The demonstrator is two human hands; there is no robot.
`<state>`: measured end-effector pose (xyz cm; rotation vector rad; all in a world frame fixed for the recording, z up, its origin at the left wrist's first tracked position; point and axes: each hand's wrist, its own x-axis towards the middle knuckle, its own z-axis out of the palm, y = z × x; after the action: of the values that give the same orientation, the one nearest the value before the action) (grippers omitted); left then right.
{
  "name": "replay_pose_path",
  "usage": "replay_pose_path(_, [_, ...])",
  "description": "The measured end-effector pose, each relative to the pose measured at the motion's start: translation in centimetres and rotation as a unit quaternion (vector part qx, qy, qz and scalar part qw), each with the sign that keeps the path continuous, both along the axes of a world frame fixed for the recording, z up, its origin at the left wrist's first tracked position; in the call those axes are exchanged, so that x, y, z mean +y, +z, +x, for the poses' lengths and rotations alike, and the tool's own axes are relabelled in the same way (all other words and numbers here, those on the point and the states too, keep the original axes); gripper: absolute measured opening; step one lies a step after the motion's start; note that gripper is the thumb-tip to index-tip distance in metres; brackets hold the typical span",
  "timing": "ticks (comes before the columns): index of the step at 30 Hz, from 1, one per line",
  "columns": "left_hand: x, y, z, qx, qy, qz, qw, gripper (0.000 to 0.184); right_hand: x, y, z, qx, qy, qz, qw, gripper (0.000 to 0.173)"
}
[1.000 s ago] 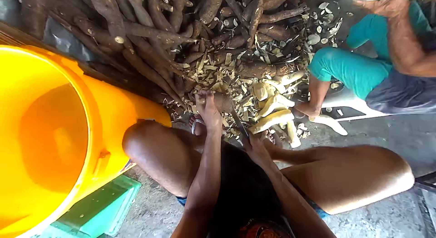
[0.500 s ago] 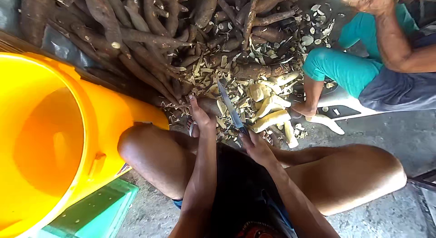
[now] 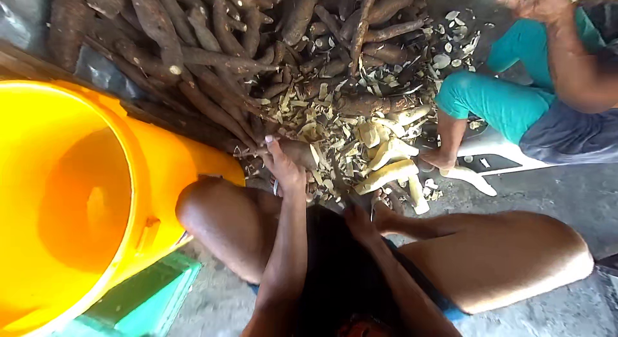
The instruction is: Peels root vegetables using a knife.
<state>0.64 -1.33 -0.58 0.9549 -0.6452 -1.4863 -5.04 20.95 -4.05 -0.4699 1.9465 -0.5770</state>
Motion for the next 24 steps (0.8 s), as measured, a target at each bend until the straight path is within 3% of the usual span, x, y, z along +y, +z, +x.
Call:
replay_pose_path(4, [-0.6,3.0,0.7,0.112,-0.077,0.088,0.987,0.037,-0.8,2.9,-2.6,-0.035,-0.138,-0.167,0.976,0.031])
replay_pose_path(7, [-0.3,4.5,1.2,0.216,-0.199,0.077,0.953,0.064,-0.9,4.6,-3.1,-0.051,-0.186,-0.25,0.949,0.026])
replay_pose_path(9, [1.3,3.4,1.4,0.272,-0.255,0.115,0.921,0.077,-0.4,4.1,-3.0,-0.046,-0.171,-0.271,0.946,0.026])
replay_pose_path(11, [2.7,1.8,0.6,0.258,-0.238,0.204,0.914,0.06,-0.1,3.0,-2.8,-0.055,-0.169,-0.258,0.95,0.026])
replay_pose_path(13, [3.1,0.4,0.4,0.118,-0.285,0.188,0.933,0.04,0.8,2.3,-2.5,-0.054,-0.166,-0.234,0.956,0.026])
replay_pose_path(14, [2.9,0.0,0.6,-0.007,-0.339,0.13,0.932,0.038,1.3,2.1,-2.6,-0.03,-0.151,-0.229,0.961,0.028])
replay_pose_path(15, [2.3,0.0,0.9,-0.154,-0.396,0.056,0.904,0.045,1.6,2.1,-2.8,0.01,-0.128,-0.237,0.963,0.03])
replay_pose_path(17, [1.2,0.3,1.0,-0.391,-0.481,-0.033,0.784,0.07,1.8,2.7,-3.6,0.109,-0.076,-0.269,0.954,0.033])
replay_pose_path(20, [0.7,0.8,0.6,-0.507,-0.555,-0.06,0.657,0.079,0.2,8.0,-5.6,0.242,-0.015,-0.319,0.916,0.037])
replay_pose_path(24, [2.7,1.8,0.5,-0.553,-0.537,-0.113,0.627,0.074,-1.8,18.4,-7.7,0.338,-0.008,-0.504,0.795,0.036])
